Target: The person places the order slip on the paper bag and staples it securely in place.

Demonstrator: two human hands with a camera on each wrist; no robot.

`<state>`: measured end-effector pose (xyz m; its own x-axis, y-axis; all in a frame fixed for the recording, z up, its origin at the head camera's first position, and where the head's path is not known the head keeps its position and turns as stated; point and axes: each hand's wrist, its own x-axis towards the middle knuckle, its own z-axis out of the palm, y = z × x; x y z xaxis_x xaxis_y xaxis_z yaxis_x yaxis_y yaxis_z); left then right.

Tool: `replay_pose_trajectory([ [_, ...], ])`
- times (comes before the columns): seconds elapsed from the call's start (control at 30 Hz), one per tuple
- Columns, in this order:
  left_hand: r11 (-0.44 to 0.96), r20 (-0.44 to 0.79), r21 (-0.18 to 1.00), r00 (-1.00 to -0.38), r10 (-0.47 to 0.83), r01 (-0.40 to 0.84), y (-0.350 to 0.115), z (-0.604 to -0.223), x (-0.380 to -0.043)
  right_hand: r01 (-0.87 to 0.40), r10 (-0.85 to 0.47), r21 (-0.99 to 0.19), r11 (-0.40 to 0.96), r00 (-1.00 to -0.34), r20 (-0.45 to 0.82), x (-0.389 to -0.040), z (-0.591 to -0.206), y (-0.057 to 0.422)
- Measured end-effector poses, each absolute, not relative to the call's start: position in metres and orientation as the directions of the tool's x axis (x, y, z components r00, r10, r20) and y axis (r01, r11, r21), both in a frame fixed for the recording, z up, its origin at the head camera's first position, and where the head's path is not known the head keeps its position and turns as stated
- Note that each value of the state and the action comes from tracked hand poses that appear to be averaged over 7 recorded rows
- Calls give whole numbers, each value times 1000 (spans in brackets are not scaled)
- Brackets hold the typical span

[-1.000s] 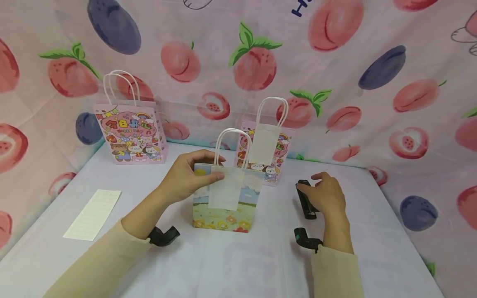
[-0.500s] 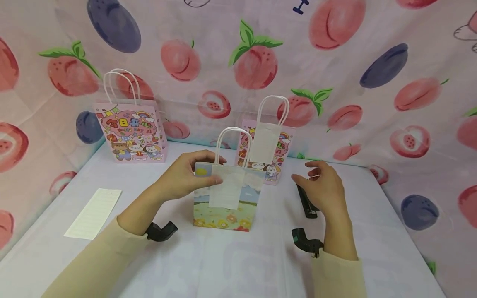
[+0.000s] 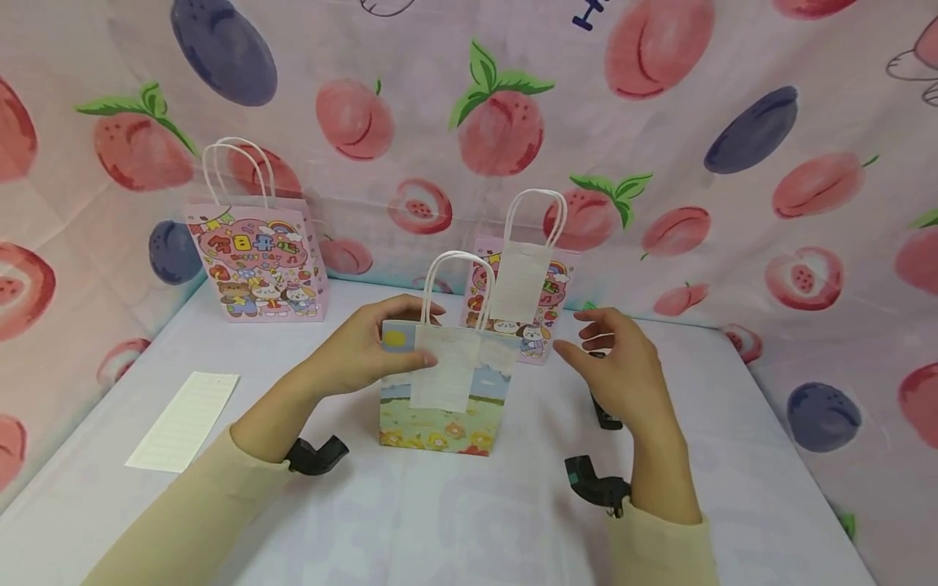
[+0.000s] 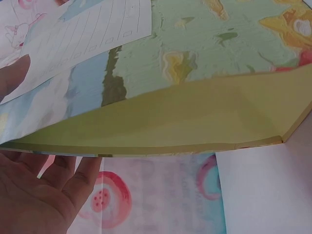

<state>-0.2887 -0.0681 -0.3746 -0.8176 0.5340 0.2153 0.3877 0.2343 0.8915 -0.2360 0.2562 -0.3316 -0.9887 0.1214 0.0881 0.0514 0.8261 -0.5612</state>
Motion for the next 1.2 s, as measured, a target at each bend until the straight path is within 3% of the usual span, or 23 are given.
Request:
replay_pose_trajectory([
  [0.27, 242, 184, 899, -817, 547, 365, -70, -375, -290, -67, 22, -582, 811, -989, 144, -231, -327, 249],
  [0.63, 324, 117, 878, -816, 565, 351, -74, -375, -291, -263, -244, -614, 744, -963, 117, -230, -330, 245],
  [1.2, 408, 13, 857, -805, 594, 315, -78, -376, -292, -270, -345, -643, 717, -939, 10, -236, -345, 238],
])
